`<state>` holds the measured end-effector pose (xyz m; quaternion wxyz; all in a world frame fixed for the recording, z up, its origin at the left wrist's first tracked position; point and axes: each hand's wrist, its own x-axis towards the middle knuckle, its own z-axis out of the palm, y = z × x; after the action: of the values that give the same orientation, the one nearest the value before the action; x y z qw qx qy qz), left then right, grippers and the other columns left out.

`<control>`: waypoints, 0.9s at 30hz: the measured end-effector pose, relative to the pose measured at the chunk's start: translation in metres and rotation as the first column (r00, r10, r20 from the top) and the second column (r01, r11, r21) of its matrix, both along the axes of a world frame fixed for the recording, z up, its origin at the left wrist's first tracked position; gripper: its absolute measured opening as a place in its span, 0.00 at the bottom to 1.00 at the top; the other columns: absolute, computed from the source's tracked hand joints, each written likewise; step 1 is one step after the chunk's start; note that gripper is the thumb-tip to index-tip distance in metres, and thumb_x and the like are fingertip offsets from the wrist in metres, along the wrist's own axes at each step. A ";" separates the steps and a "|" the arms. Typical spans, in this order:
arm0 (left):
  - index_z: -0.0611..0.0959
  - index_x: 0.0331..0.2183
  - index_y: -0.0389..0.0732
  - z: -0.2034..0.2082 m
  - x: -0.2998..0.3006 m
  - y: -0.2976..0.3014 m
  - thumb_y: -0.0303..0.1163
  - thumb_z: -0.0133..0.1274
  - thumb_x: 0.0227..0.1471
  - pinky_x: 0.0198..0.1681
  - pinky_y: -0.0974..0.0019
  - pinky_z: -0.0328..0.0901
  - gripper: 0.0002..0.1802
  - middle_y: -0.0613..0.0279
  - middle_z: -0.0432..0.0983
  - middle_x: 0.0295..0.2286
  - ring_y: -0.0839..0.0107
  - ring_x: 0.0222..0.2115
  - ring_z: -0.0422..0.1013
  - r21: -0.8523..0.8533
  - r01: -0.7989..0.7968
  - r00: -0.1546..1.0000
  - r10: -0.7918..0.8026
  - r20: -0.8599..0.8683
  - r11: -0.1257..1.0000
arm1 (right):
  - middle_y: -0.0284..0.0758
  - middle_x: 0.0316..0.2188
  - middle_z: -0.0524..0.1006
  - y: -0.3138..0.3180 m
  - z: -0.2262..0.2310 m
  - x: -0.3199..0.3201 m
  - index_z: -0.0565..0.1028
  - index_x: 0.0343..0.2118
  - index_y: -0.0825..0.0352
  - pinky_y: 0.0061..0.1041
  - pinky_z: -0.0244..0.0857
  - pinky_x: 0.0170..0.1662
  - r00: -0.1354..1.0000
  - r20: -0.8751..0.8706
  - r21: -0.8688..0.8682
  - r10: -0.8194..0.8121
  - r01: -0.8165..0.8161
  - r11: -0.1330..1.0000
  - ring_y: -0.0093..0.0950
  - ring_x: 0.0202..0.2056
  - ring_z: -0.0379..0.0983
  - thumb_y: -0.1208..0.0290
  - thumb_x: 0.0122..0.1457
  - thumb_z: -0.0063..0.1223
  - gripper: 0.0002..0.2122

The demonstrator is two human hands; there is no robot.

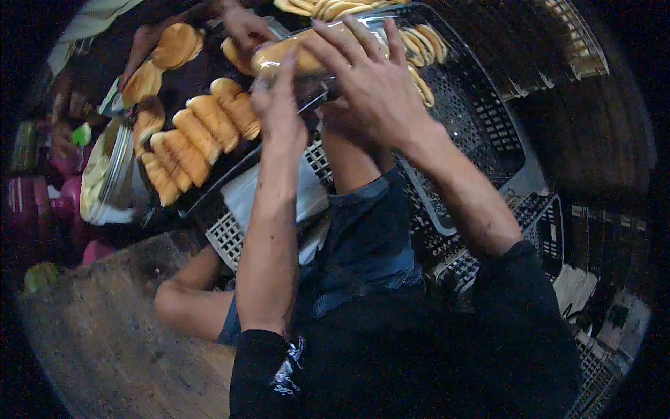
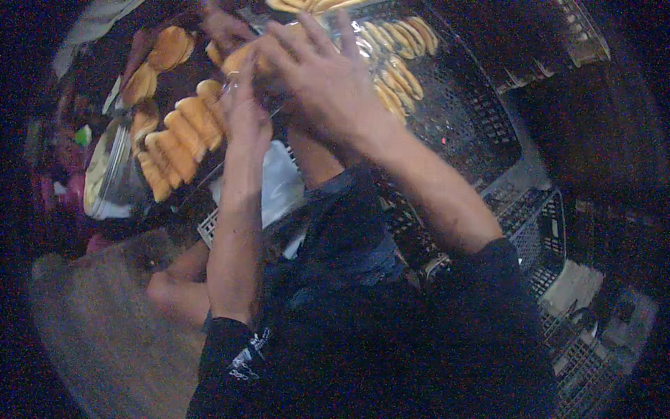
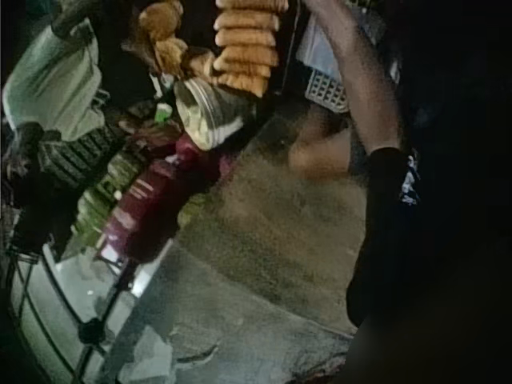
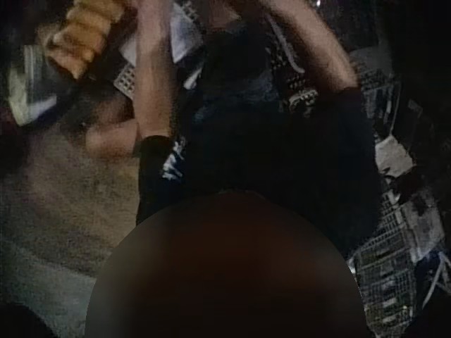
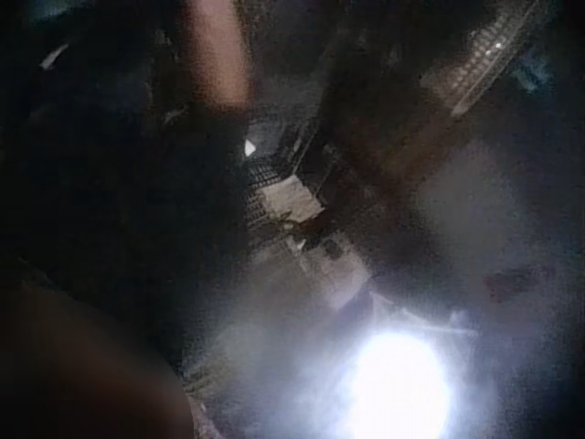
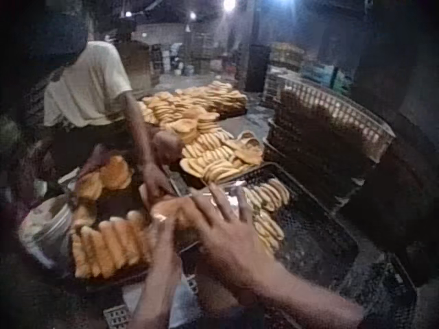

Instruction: The person sits on the floor and repeatedly places small bread rolls into clear plastic bags. They seal the bags and place them into a black plastic crate. Another person is visible in the background handling similar bread rolls.

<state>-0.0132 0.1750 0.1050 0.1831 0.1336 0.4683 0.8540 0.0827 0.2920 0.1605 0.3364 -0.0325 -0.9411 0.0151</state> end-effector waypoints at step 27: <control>0.83 0.22 0.34 -0.064 0.072 -0.176 0.60 0.52 0.55 0.21 0.64 0.65 0.35 0.61 0.74 0.14 0.68 0.14 0.70 -0.742 0.074 0.990 -0.137 -0.024 0.666 | 0.41 0.32 0.80 -0.111 -0.033 0.003 0.77 0.34 0.70 0.35 0.74 0.41 0.771 0.185 -0.892 0.609 -0.128 0.433 0.34 0.35 0.80 0.67 0.54 0.61 0.10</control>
<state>0.0592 -0.0007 0.0411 0.2522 0.1082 0.7719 0.5734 0.0856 0.1808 0.1276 0.0175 0.0226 -0.8452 0.5337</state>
